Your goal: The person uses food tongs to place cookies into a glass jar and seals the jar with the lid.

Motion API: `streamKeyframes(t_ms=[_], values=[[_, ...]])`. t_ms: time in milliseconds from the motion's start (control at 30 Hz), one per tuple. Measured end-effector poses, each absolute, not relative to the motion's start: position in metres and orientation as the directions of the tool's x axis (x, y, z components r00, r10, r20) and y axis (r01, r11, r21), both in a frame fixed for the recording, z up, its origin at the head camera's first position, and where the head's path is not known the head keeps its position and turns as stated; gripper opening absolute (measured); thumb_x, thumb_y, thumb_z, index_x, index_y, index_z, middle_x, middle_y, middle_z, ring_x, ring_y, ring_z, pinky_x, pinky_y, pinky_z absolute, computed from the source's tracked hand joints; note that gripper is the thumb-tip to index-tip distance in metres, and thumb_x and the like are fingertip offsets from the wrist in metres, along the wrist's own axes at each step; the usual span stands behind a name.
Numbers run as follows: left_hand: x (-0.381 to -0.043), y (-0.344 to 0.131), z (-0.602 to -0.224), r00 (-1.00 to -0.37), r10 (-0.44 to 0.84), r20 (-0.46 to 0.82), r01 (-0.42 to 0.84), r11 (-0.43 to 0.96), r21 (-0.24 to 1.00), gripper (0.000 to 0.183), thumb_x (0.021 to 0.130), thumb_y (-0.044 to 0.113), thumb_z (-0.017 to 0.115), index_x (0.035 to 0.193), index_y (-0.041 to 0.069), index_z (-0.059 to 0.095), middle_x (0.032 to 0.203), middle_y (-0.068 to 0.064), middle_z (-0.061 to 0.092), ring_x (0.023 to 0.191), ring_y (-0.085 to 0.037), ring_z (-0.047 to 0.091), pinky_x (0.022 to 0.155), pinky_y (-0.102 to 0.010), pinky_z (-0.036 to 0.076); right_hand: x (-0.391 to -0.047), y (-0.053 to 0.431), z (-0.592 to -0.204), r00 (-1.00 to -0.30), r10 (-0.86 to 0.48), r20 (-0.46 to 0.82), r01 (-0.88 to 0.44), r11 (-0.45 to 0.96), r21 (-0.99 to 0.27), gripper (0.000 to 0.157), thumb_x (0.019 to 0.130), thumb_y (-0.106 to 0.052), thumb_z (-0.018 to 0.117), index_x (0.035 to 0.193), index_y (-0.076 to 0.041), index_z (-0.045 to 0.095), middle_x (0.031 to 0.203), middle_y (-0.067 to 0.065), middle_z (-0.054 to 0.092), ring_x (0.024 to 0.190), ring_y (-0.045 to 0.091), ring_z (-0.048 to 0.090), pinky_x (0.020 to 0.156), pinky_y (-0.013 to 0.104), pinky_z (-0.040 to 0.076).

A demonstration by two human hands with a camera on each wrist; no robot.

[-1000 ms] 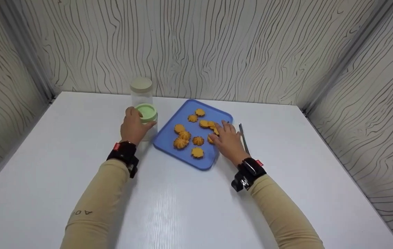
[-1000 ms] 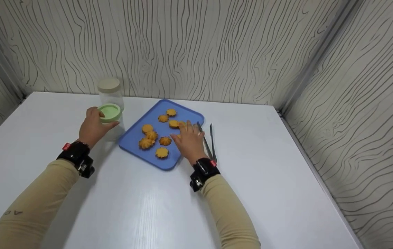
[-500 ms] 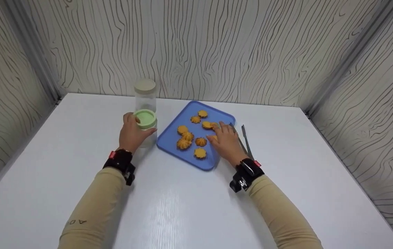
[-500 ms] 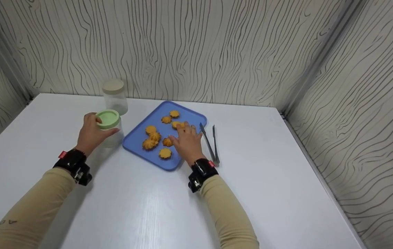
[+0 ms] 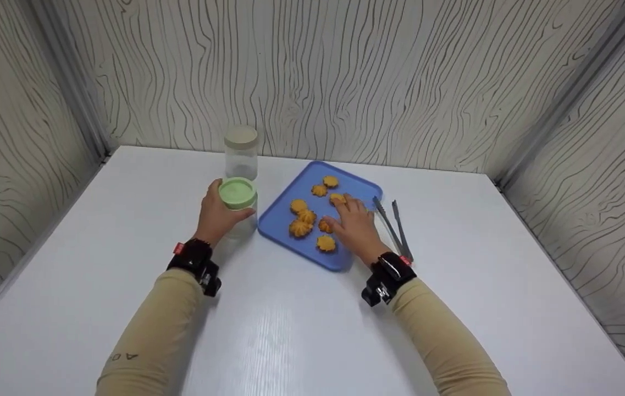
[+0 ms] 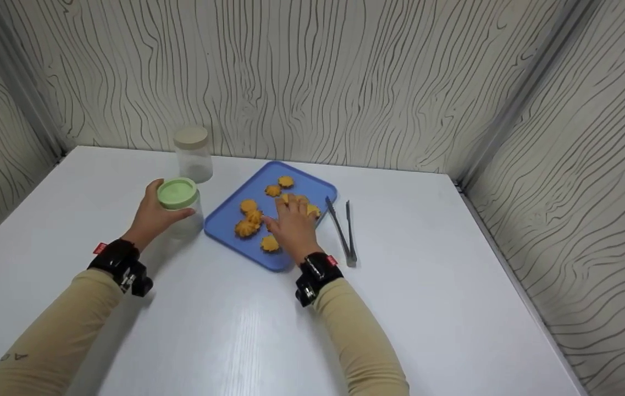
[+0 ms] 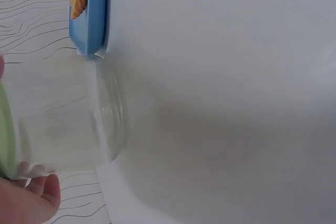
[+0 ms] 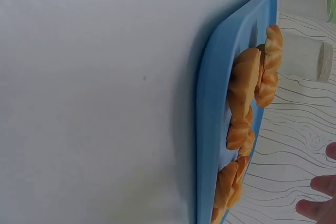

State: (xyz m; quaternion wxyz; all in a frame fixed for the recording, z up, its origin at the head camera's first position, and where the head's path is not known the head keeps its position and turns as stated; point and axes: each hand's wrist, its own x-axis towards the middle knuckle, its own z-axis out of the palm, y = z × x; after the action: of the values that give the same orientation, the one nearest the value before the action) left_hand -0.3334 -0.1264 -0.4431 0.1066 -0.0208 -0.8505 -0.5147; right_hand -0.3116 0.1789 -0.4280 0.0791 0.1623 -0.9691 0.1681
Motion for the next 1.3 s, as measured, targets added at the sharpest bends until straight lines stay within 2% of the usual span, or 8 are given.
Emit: streamKeyframes(t_ms=[200, 333, 667, 1067, 1300], values=[[-0.331, -0.13, -0.446, -0.989, -0.042, 0.138, 0.114, 0.362, 0.925, 0.105, 0.074, 0.019, 0.086, 0.149, -0.004, 0.015, 0.146, -0.025, 0.03, 0.136, -0.036, 0.031, 0.111, -0.047, 0.026, -0.312, 0.168, -0.427, -0.929, -0.31, 0.203, -0.361, 0.878, -0.313, 0.06, 0.102, -0.04, 0.046, 0.147, -0.002, 0.037, 0.151, 0.027, 0.029, 0.139, 0.046, 0.023, 0.106, 0.066, 0.021], [-0.329, -0.132, -0.447, -0.994, -0.022, 0.108, 0.097, 0.3, 0.949, 0.104, 0.074, 0.016, 0.086, 0.148, -0.001, 0.015, 0.146, -0.023, 0.031, 0.135, -0.034, 0.031, 0.111, -0.046, 0.026, -0.313, 0.156, -0.425, -0.925, -0.326, 0.194, -0.374, 0.873, -0.314, 0.06, 0.102, -0.039, 0.047, 0.148, -0.002, 0.036, 0.152, 0.026, 0.028, 0.139, 0.044, 0.024, 0.107, 0.066, 0.022], [-0.327, -0.136, -0.447, -0.994, 0.007, 0.11, 0.105, 0.374, 0.921, 0.104, 0.072, 0.019, 0.087, 0.147, 0.001, 0.018, 0.144, -0.021, 0.036, 0.134, -0.033, 0.035, 0.111, -0.045, 0.028, -0.315, 0.122, -0.419, -0.903, -0.394, 0.172, -0.43, 0.841, -0.329, 0.062, 0.103, -0.043, 0.042, 0.149, -0.002, 0.036, 0.154, 0.025, 0.024, 0.14, 0.044, 0.023, 0.108, 0.064, 0.022], [-0.327, -0.133, -0.448, -0.998, -0.002, 0.067, 0.063, 0.318, 0.946, 0.106, 0.071, 0.017, 0.087, 0.148, 0.0, 0.017, 0.145, -0.022, 0.036, 0.134, -0.033, 0.036, 0.111, -0.045, 0.028, -0.32, 0.094, -0.416, -0.913, -0.392, 0.114, -0.407, 0.853, -0.325, 0.065, 0.102, -0.049, 0.041, 0.15, -0.006, 0.034, 0.157, 0.02, 0.023, 0.143, 0.038, 0.019, 0.111, 0.061, 0.018], [-0.327, -0.135, -0.449, -0.998, -0.006, 0.059, 0.054, 0.315, 0.947, 0.106, 0.072, 0.021, 0.087, 0.148, 0.0, 0.016, 0.146, -0.021, 0.035, 0.134, -0.033, 0.036, 0.111, -0.045, 0.029, -0.322, 0.079, -0.414, -0.904, -0.414, 0.11, -0.426, 0.845, -0.323, 0.064, 0.102, -0.048, 0.042, 0.151, -0.007, 0.033, 0.156, 0.02, 0.024, 0.142, 0.039, 0.023, 0.112, 0.059, 0.019]])
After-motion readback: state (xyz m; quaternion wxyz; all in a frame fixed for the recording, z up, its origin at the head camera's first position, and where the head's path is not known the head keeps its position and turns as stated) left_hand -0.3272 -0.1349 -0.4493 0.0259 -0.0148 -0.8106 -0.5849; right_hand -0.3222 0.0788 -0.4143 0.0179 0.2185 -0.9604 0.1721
